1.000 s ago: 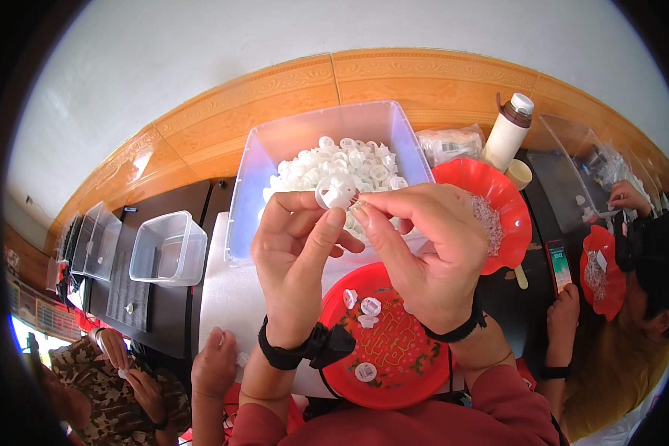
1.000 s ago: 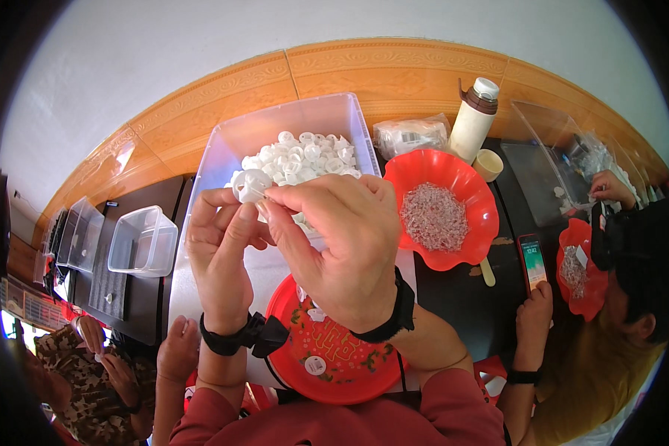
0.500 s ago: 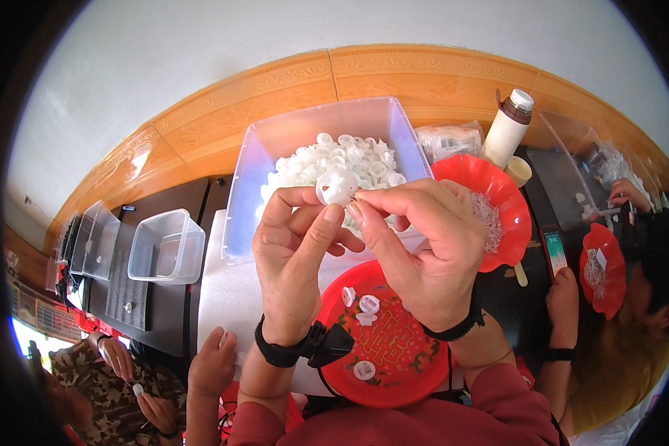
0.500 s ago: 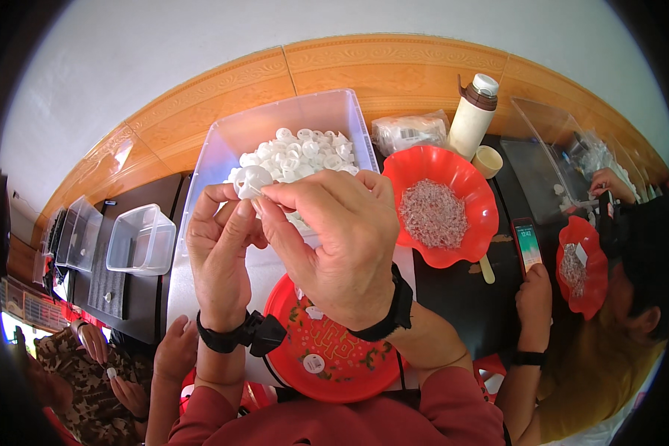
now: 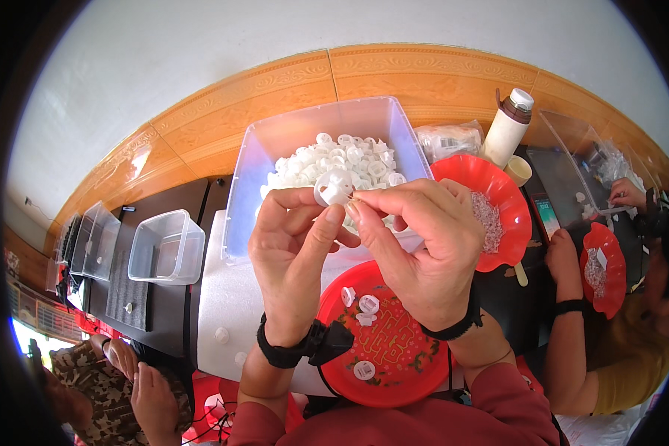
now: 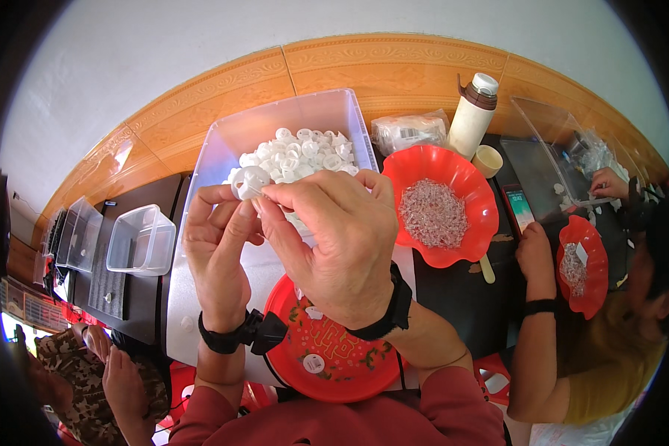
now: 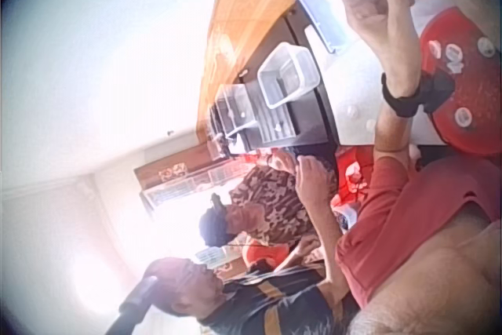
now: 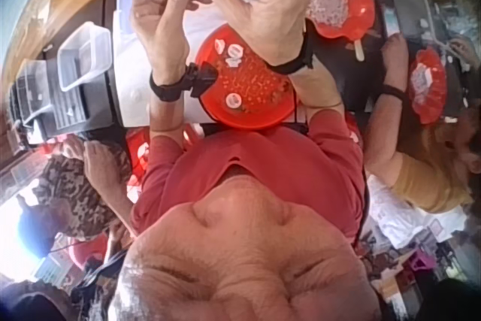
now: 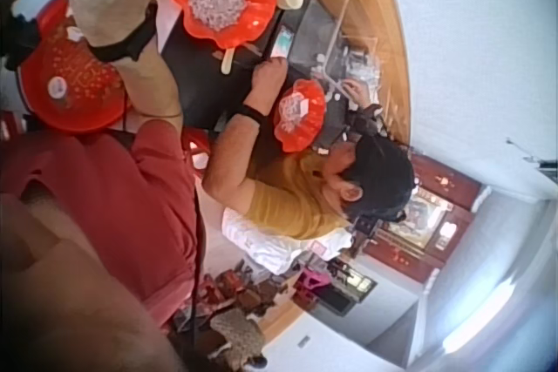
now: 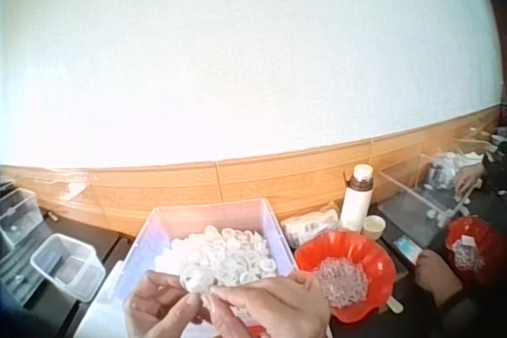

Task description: The person picks up a white plastic base and a small metal component, inserts the component into the base, and places the assembled unit onto a red tray. This process is repeated several times before the person clears the workspace by moving the tray and assembled units aside.

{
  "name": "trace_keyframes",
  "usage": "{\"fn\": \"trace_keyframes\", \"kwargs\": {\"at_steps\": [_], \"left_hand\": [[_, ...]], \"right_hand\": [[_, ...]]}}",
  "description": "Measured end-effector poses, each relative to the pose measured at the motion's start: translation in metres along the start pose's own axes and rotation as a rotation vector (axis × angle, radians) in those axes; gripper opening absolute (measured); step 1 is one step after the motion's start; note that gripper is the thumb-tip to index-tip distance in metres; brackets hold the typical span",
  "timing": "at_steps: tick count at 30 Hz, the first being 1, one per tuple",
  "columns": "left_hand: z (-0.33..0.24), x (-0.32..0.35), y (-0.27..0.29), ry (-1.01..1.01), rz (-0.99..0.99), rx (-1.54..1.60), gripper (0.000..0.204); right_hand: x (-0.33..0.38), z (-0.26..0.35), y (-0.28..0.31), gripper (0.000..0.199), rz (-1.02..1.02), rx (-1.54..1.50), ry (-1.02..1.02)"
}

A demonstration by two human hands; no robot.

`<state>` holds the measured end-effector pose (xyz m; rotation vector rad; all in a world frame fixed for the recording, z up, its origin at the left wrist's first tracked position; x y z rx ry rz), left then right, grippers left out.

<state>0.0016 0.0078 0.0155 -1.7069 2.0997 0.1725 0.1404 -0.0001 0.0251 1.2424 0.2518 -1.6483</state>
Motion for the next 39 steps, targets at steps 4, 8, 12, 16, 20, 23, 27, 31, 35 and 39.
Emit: {"fn": "trace_keyframes", "kwargs": {"at_steps": [4, 8, 12, 16, 20, 23, 27, 31, 35, 39], "left_hand": [[-0.0001, 0.0017, 0.0011, 0.002, 0.011, -0.011, 0.018], [0.0007, 0.0022, -0.0002, -0.036, -0.004, 0.005, 0.019], [0.0001, 0.0017, -0.0007, -0.064, -0.035, -0.087, 0.019], [0.0023, 0.0007, 0.0003, -0.093, -0.031, -0.08, 0.019], [0.0009, 0.0008, 0.0004, -0.1, -0.036, -0.105, 0.019], [0.0017, 0.0007, -0.001, -0.099, -0.045, -0.12, 0.019], [0.0009, 0.0014, -0.0024, -0.129, -0.06, -0.177, 0.019], [0.0017, 0.0022, -0.0032, -0.15, -0.082, -0.236, 0.02], [0.0022, 0.0034, -0.0057, -0.167, -0.105, -0.277, 0.021], [0.0047, 0.0043, -0.007, -0.268, -0.119, -0.346, 0.022]], "right_hand": [[0.0007, -0.0001, 0.0009, 0.012, -0.002, -0.001, -0.004], [0.0006, 0.0006, 0.0009, 0.012, -0.005, -0.004, 0.004], [0.0002, 0.0021, 0.0019, 0.012, -0.003, 0.048, 0.019], [-0.0001, 0.0023, 0.0011, 0.014, -0.014, 0.057, 0.028], [-0.0002, 0.0023, -0.0001, 0.015, -0.018, 0.055, 0.035], [0.0003, 0.0009, -0.0006, 0.016, -0.032, 0.075, 0.044], [0.0, 0.0007, -0.0008, 0.016, -0.042, 0.075, 0.046], [-0.0001, 0.0011, -0.0004, 0.017, -0.035, 0.081, 0.042], [-0.0012, 0.0024, 0.0012, 0.017, -0.024, 0.102, 0.065], [0.0008, 0.0005, -0.0032, 0.019, -0.102, 0.147, 0.127]]}}
Point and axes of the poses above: each hand's wrist, its own x-axis away from the middle knuckle, its own y-axis out of the back of the hand, z = x × y, the point moved 1 cm from there along -x, towards the middle knuckle, and after that the axes turned 8 degrees about z, right-handed, at the moved point
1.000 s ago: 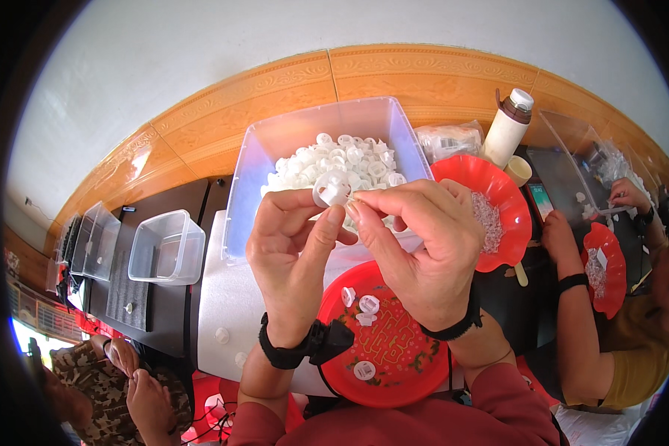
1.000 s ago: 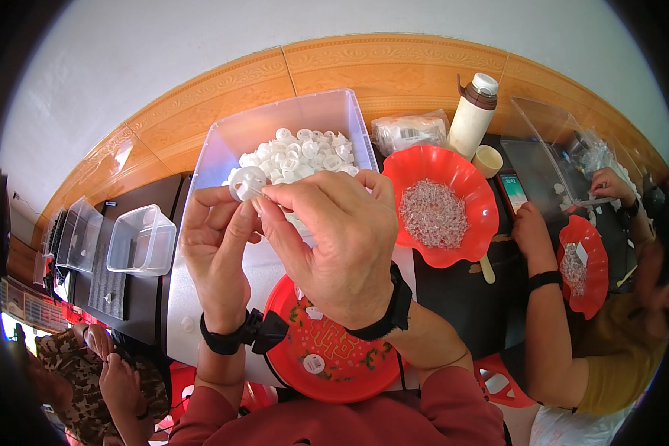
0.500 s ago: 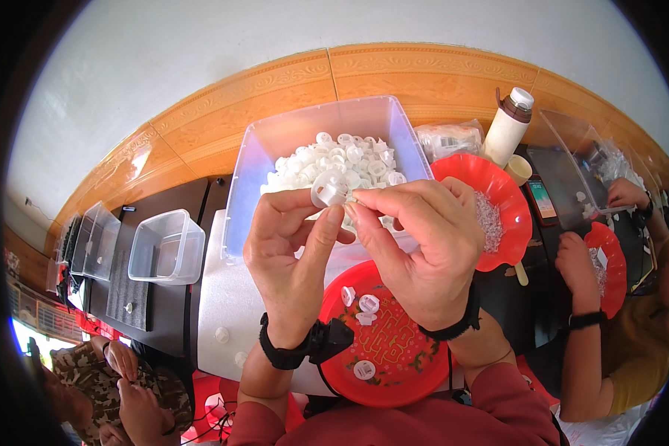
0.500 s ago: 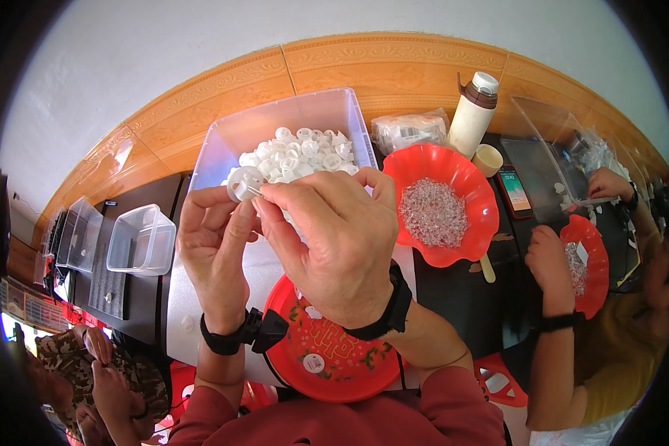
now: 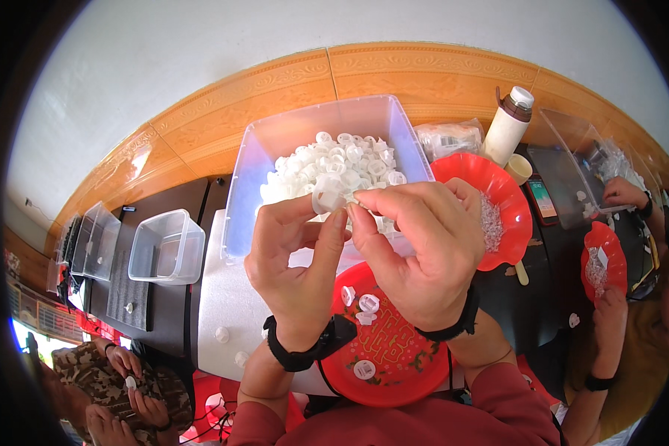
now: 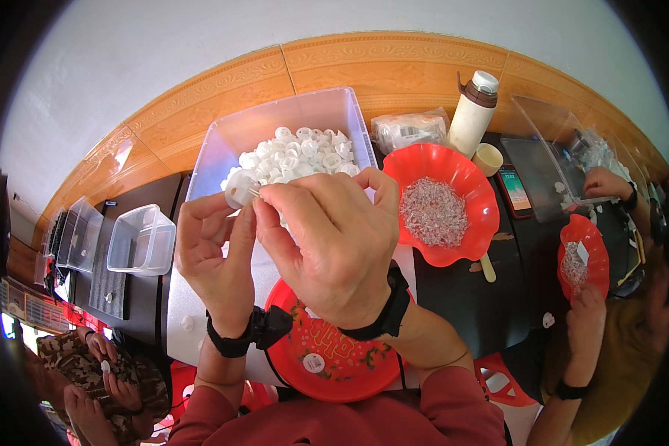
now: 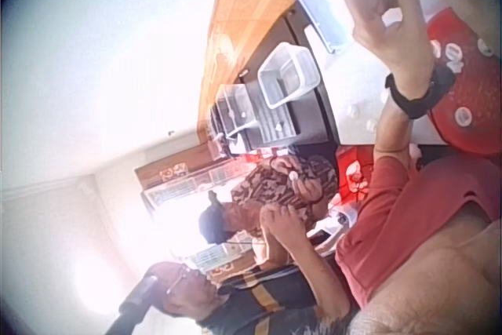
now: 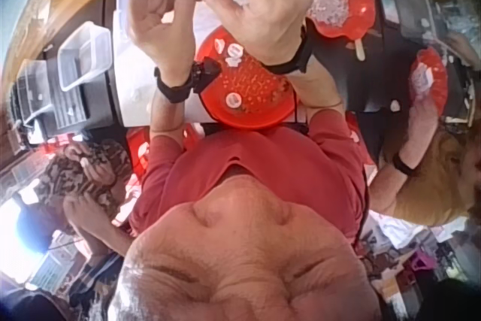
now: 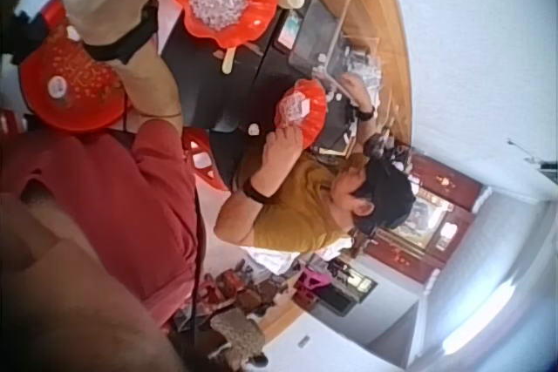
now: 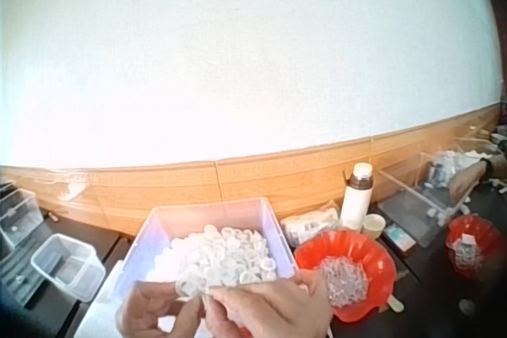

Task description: The person picks up a white plastic base and a small metal component, inserts the component into the base, and places the assembled unit onto a red tray. This process is repeated several times before the person clears the workspace by moving the tray and assembled units aside.

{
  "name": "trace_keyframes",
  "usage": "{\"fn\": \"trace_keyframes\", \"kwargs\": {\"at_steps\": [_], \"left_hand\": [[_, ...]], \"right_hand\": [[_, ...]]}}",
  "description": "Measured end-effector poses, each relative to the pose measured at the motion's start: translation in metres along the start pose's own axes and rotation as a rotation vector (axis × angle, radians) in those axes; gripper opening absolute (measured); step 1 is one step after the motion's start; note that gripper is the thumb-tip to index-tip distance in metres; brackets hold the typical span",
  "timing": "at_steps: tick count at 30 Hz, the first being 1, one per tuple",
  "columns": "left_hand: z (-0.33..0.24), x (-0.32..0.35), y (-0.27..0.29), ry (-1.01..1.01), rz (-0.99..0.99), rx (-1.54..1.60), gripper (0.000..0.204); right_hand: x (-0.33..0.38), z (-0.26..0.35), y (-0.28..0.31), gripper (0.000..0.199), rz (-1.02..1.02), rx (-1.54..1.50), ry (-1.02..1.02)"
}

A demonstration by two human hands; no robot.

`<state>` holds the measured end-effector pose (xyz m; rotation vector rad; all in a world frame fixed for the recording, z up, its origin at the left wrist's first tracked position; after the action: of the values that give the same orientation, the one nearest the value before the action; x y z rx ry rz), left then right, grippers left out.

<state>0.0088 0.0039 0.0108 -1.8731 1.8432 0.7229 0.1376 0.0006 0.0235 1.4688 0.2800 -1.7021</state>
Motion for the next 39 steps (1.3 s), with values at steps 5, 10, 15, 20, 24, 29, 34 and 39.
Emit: {"fn": "trace_keyframes", "kwargs": {"at_steps": [5, 10, 15, 20, 24, 29, 34, 39], "left_hand": [[0.0002, 0.0005, 0.0007, -0.043, -0.017, -0.1, 0.023], [-0.0023, -0.0013, 0.0017, -0.007, 0.002, -0.056, 0.022], [0.0017, -0.0034, 0.0052, 0.123, 0.041, 0.178, 0.021], [-0.0007, -0.002, 0.001, 0.119, 0.023, 0.155, 0.021], [-0.0001, -0.0013, 0.0004, -0.026, 0.002, -0.067, 0.022], [0.0, -0.0024, 0.0025, -0.003, 0.014, -0.051, 0.022], [0.0007, -0.0046, 0.0057, 0.211, 0.073, 0.31, 0.018], [0.0018, -0.0042, 0.0038, 0.227, 0.055, 0.292, 0.017]], "right_hand": [[0.0, 0.0016, 0.0019, 0.02, 0.002, 0.011, 0.019], [-0.0015, 0.0002, 0.0054, 0.019, 0.063, -0.064, -0.049], [-0.0014, 0.001, 0.0047, 0.019, 0.069, -0.054, -0.052], [-0.0013, 0.0006, 0.0041, 0.019, 0.031, -0.006, -0.017], [-0.0019, 0.003, 0.0045, 0.017, 0.029, 0.027, -0.004], [-0.0014, -0.0004, 0.0036, 0.016, 0.089, -0.135, -0.106], [-0.0006, -0.0001, 0.0032, 0.016, 0.092, -0.101, -0.088], [0.0002, 0.0011, 0.0017, 0.018, 0.05, -0.023, -0.029]]}}
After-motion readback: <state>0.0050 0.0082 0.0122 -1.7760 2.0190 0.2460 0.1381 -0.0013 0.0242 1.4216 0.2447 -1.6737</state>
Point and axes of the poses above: each hand's wrist, its own x-axis away from the middle knuckle, its own y-axis out of the back of the hand, z = x × y, the point moved 1 cm from there along -x, towards the middle knuckle, and after that the axes turned 8 degrees about z, right-handed, at the moved point
